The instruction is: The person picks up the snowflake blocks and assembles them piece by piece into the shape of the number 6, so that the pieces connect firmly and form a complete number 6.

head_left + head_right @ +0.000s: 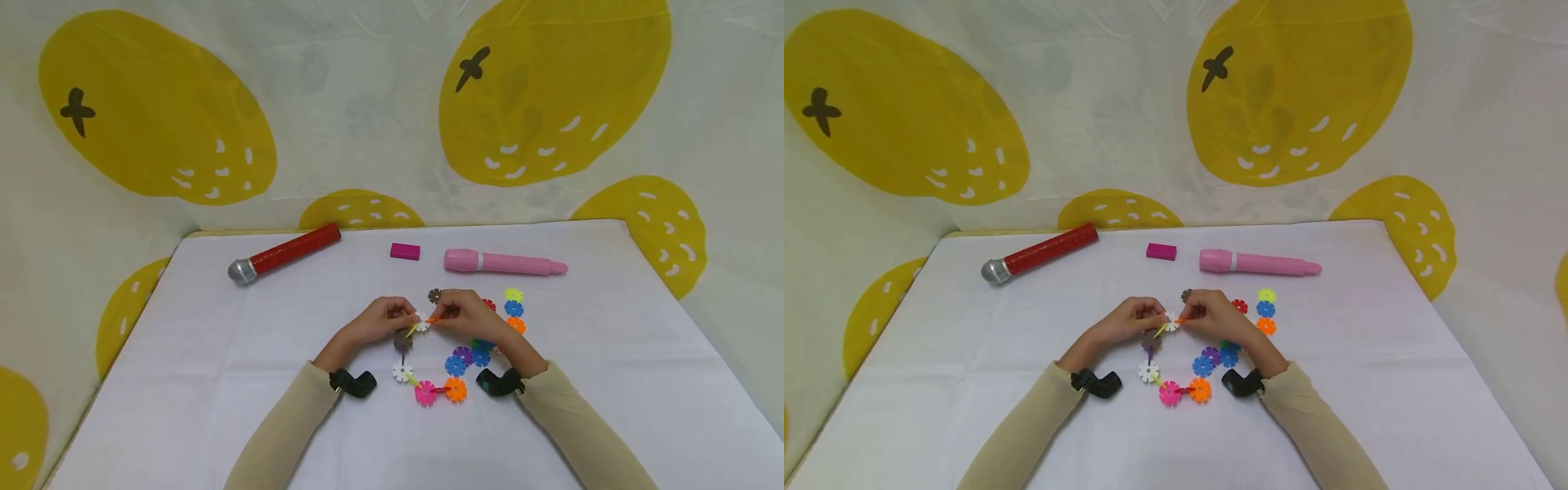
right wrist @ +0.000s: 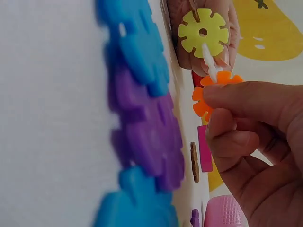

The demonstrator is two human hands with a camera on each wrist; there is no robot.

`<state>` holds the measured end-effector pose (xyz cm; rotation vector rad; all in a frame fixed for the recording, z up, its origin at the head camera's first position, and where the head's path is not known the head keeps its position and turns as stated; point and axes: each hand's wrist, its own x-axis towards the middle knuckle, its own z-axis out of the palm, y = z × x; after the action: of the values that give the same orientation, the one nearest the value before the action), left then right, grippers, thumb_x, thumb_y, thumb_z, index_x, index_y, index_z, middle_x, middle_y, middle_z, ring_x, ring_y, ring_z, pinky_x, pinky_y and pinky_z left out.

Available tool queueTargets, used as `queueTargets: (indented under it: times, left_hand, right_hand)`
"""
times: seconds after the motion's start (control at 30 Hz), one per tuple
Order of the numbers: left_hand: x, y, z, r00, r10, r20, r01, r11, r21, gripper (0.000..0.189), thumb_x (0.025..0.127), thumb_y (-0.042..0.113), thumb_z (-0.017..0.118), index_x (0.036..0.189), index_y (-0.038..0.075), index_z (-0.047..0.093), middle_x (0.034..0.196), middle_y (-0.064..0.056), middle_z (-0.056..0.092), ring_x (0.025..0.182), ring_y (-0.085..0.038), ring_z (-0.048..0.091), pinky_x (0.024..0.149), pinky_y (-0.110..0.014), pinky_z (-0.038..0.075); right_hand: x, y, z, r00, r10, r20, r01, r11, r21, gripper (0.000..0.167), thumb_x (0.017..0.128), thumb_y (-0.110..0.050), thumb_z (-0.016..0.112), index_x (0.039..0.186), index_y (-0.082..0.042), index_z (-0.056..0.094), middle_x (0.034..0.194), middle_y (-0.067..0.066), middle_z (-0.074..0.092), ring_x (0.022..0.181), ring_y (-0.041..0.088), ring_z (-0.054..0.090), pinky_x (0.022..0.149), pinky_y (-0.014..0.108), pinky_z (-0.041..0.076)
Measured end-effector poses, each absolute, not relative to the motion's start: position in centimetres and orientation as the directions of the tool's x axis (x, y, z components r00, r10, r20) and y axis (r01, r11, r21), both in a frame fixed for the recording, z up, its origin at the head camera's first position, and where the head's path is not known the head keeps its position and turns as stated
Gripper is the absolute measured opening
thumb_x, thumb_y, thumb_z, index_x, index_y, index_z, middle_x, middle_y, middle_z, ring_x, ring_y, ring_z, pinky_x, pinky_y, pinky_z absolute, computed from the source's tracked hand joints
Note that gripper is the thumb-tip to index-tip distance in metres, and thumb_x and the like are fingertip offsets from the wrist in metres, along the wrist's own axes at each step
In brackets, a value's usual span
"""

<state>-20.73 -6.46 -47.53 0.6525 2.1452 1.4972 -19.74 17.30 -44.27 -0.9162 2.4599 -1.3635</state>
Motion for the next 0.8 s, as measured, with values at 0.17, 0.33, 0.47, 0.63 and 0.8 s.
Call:
queueTargets:
  times: [0.17, 0.33, 0.47, 0.63, 0.8]
  left_hand:
    - [-20.74, -6.47, -47.45, -0.791, 0.606, -0.084, 0.126, 0.295, 0.947, 0.016, 0.096, 0.015, 0.062, 0.101, 0.000, 0.065, 0.081, 0.000, 0.061, 0.070, -0.010, 0.051, 0.064, -0.020, 0.043]
    - [-20.72, -6.45, -47.37, -0.785, 0.613, -0.091, 0.108, 0.279, 0.954, 0.018, 0.097, 0.016, 0.060, 0.103, -0.001, 0.065, 0.081, 0.000, 0.061, 0.070, -0.011, 0.053, 0.066, -0.020, 0.046]
    - [-20.74, -6.54, -47.41, -0.784, 0.613, -0.095, 0.098, 0.274, 0.957, 0.017, 0.097, 0.014, 0.060, 0.104, -0.001, 0.063, 0.081, -0.001, 0.061, 0.071, -0.011, 0.054, 0.068, -0.021, 0.047]
    - [-20.76, -6.55, -47.52, -0.783, 0.615, -0.089, 0.098, 0.264, 0.960, 0.017, 0.097, 0.012, 0.059, 0.104, -0.002, 0.063, 0.079, 0.000, 0.062, 0.070, -0.010, 0.055, 0.067, -0.021, 0.047]
    - [-20.71, -6.44, -47.64, -0.779, 0.619, -0.095, 0.089, 0.259, 0.962, 0.016, 0.097, 0.011, 0.059, 0.104, -0.002, 0.062, 0.078, 0.000, 0.061, 0.068, -0.010, 0.054, 0.066, -0.022, 0.046]
  right_hand:
    - [-19.71, 17.10, -44.37, -0.822, -0.557, 0.117, -0.401, 0.421, -0.814, 0.008, 0.080, -0.001, 0.077, 0.085, -0.005, 0.072, 0.082, 0.004, 0.066, 0.070, 0.013, 0.056, 0.067, 0.020, 0.051]
    - [-19.90, 17.15, -44.78, -0.845, -0.523, 0.111, -0.374, 0.430, -0.822, 0.012, 0.081, -0.002, 0.077, 0.092, -0.005, 0.072, 0.088, 0.007, 0.067, 0.072, 0.015, 0.055, 0.067, 0.020, 0.050]
    - [-20.18, 17.22, -44.77, -0.867, -0.490, 0.092, -0.353, 0.472, -0.808, 0.016, 0.081, -0.001, 0.077, 0.096, -0.005, 0.072, 0.092, 0.008, 0.067, 0.074, 0.017, 0.054, 0.067, 0.021, 0.048]
    - [-20.44, 17.45, -44.80, -0.905, -0.423, 0.035, -0.270, 0.510, -0.816, 0.015, 0.083, -0.002, 0.074, 0.098, -0.003, 0.071, 0.095, 0.010, 0.067, 0.074, 0.019, 0.056, 0.065, 0.022, 0.049]
    - [-20.62, 17.43, -44.89, -0.916, -0.402, -0.008, -0.212, 0.500, -0.840, 0.015, 0.087, -0.004, 0.071, 0.101, 0.000, 0.069, 0.100, 0.014, 0.066, 0.075, 0.021, 0.058, 0.062, 0.024, 0.051]
